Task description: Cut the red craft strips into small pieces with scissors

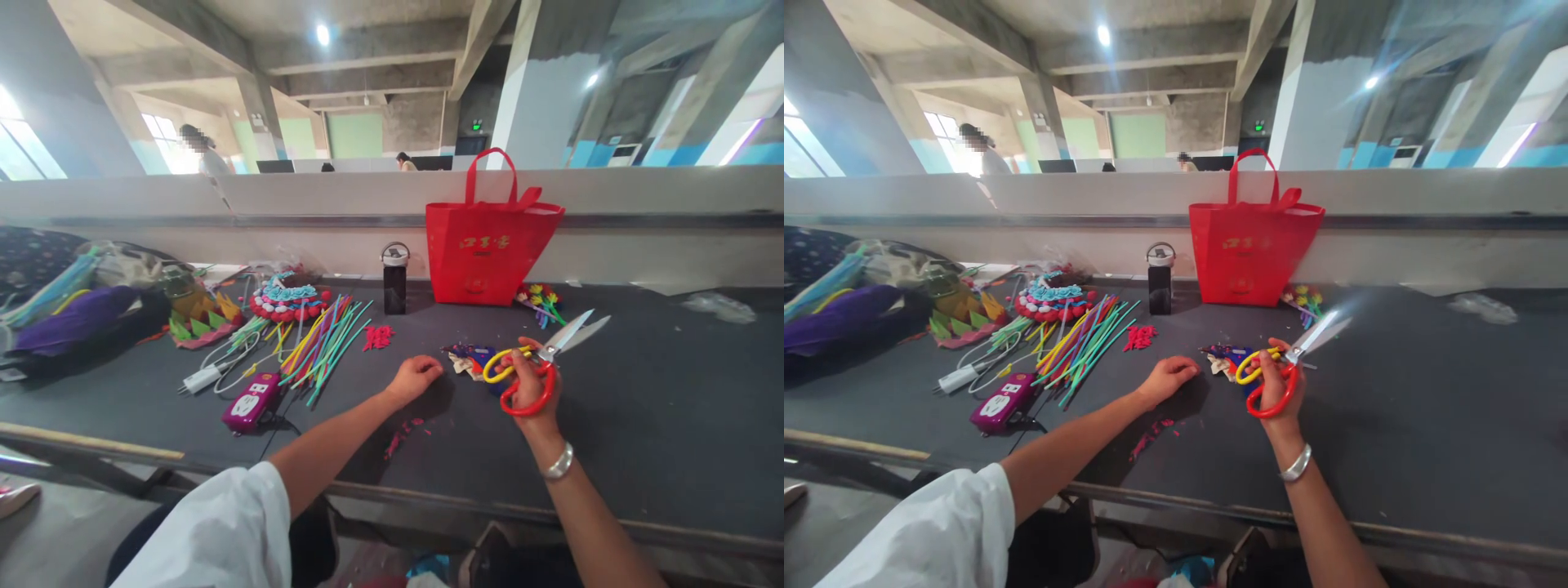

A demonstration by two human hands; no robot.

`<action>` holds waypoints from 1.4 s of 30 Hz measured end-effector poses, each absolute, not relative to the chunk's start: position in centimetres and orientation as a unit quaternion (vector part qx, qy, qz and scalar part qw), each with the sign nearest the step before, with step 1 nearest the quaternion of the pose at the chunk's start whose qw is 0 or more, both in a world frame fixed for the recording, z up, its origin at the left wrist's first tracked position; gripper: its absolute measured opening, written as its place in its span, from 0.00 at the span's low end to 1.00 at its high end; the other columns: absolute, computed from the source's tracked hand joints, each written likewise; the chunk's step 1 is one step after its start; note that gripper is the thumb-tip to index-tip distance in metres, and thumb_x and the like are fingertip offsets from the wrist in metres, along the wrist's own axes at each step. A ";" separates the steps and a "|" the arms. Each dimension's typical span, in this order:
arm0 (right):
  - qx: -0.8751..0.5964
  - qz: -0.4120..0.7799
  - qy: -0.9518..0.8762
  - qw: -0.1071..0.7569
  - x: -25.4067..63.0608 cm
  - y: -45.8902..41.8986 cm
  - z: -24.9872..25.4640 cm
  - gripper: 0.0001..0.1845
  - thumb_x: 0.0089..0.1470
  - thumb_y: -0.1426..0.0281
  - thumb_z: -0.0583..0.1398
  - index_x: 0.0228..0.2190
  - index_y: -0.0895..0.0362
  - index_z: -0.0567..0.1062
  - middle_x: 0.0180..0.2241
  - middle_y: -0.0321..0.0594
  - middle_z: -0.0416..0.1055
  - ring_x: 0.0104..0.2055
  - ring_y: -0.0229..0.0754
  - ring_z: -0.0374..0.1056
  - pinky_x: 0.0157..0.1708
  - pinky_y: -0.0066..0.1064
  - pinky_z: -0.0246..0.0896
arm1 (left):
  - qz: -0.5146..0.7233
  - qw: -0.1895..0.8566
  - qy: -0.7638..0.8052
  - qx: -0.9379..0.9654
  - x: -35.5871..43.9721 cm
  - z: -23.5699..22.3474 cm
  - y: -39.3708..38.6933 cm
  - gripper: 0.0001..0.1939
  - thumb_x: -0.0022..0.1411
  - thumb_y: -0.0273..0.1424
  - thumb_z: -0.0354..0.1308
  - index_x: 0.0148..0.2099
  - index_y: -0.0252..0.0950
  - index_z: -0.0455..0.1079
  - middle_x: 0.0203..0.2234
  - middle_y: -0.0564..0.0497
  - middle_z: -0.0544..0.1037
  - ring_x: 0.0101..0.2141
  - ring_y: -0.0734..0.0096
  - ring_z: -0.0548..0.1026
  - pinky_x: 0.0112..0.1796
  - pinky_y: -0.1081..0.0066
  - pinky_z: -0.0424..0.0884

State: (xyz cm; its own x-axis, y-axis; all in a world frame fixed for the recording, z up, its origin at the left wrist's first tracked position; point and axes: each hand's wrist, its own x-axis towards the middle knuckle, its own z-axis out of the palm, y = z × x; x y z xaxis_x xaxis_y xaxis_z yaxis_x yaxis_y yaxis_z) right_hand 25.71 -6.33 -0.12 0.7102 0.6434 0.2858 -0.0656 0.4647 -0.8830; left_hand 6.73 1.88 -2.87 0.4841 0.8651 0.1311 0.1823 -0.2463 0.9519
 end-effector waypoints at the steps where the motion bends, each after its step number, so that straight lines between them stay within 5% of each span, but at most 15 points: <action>1: -0.475 0.217 -0.314 0.793 25.5 -6.4 -0.3 0.24 0.46 0.61 0.65 0.44 0.57 0.71 0.23 0.31 0.72 0.21 0.37 0.69 0.25 0.31 0.67 | 0.334 0.494 0.357 0.719 6.8 -2.9 1.1 0.09 0.53 0.36 0.59 0.30 0.35 0.74 0.27 0.52 0.76 0.31 0.71 0.71 0.36 0.73 0.66; 7: -0.499 0.181 -0.367 0.764 24.6 -7.0 -0.4 0.20 0.49 0.62 0.63 0.43 0.57 0.72 0.23 0.32 0.72 0.22 0.39 0.69 0.25 0.32 0.67 | 0.206 0.603 0.273 0.721 3.9 -2.5 -3.3 0.11 0.49 0.36 0.64 0.31 0.34 0.71 0.25 0.52 0.74 0.25 0.76 0.69 0.30 0.74 0.66; 11: -0.482 0.191 -0.359 0.776 24.5 -7.4 0.4 0.20 0.49 0.63 0.63 0.45 0.57 0.71 0.24 0.32 0.71 0.23 0.38 0.69 0.26 0.31 0.67 | 0.275 0.627 0.298 0.665 0.6 -0.5 -3.2 0.14 0.46 0.32 0.67 0.31 0.34 0.66 0.28 0.53 0.74 0.28 0.76 0.71 0.32 0.75 0.67; 19: -0.406 0.233 -0.270 0.841 23.8 -8.0 3.0 0.18 0.47 0.67 0.65 0.42 0.56 0.72 0.24 0.30 0.70 0.22 0.34 0.68 0.26 0.29 0.68 | 0.336 0.347 0.419 0.769 -5.0 -1.1 -6.7 0.12 0.61 0.38 0.55 0.40 0.35 0.70 0.43 0.43 0.75 0.46 0.62 0.73 0.49 0.60 0.68; 23: -0.397 0.250 -0.231 0.852 23.0 -8.1 3.9 0.16 0.46 0.69 0.65 0.39 0.57 0.72 0.25 0.31 0.71 0.22 0.33 0.68 0.25 0.26 0.67 | 0.254 0.237 0.375 0.859 -2.0 -2.4 -10.1 0.27 0.59 0.40 0.58 0.58 0.34 0.63 0.61 0.34 0.61 0.59 0.53 0.62 0.58 0.52 0.61; 30: -0.406 0.263 -0.236 0.843 22.4 -8.8 4.6 0.16 0.46 0.68 0.65 0.39 0.56 0.73 0.25 0.31 0.71 0.22 0.33 0.68 0.24 0.24 0.66 | 0.294 0.257 0.337 0.856 5.5 -2.6 -6.5 0.13 0.64 0.31 0.50 0.46 0.34 0.72 0.48 0.40 0.74 0.47 0.63 0.74 0.50 0.65 0.70; 37: -0.409 0.254 -0.207 0.852 23.7 -9.0 5.2 0.17 0.42 0.69 0.66 0.37 0.56 0.72 0.22 0.29 0.70 0.22 0.33 0.68 0.23 0.24 0.65 | 0.292 0.209 0.376 0.854 5.7 -2.1 6.2 0.16 0.62 0.30 0.52 0.50 0.33 0.70 0.55 0.38 0.70 0.55 0.58 0.69 0.58 0.59 0.61; 42: -0.405 0.265 -0.214 0.849 23.3 -9.2 5.7 0.17 0.44 0.69 0.65 0.38 0.55 0.72 0.23 0.29 0.68 0.23 0.33 0.67 0.24 0.26 0.67 | 0.265 0.234 0.339 0.872 6.1 -2.9 7.2 0.17 0.63 0.38 0.53 0.47 0.33 0.73 0.53 0.38 0.73 0.55 0.59 0.69 0.59 0.60 0.60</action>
State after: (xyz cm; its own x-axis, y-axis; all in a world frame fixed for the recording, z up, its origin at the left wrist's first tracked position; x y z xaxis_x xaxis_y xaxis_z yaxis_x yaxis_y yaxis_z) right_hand 23.28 -9.24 5.70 0.7680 0.6232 0.1479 -0.2774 0.5317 -0.8002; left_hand 6.14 7.19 -2.91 0.6299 0.7151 0.3029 0.4668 -0.6603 0.5883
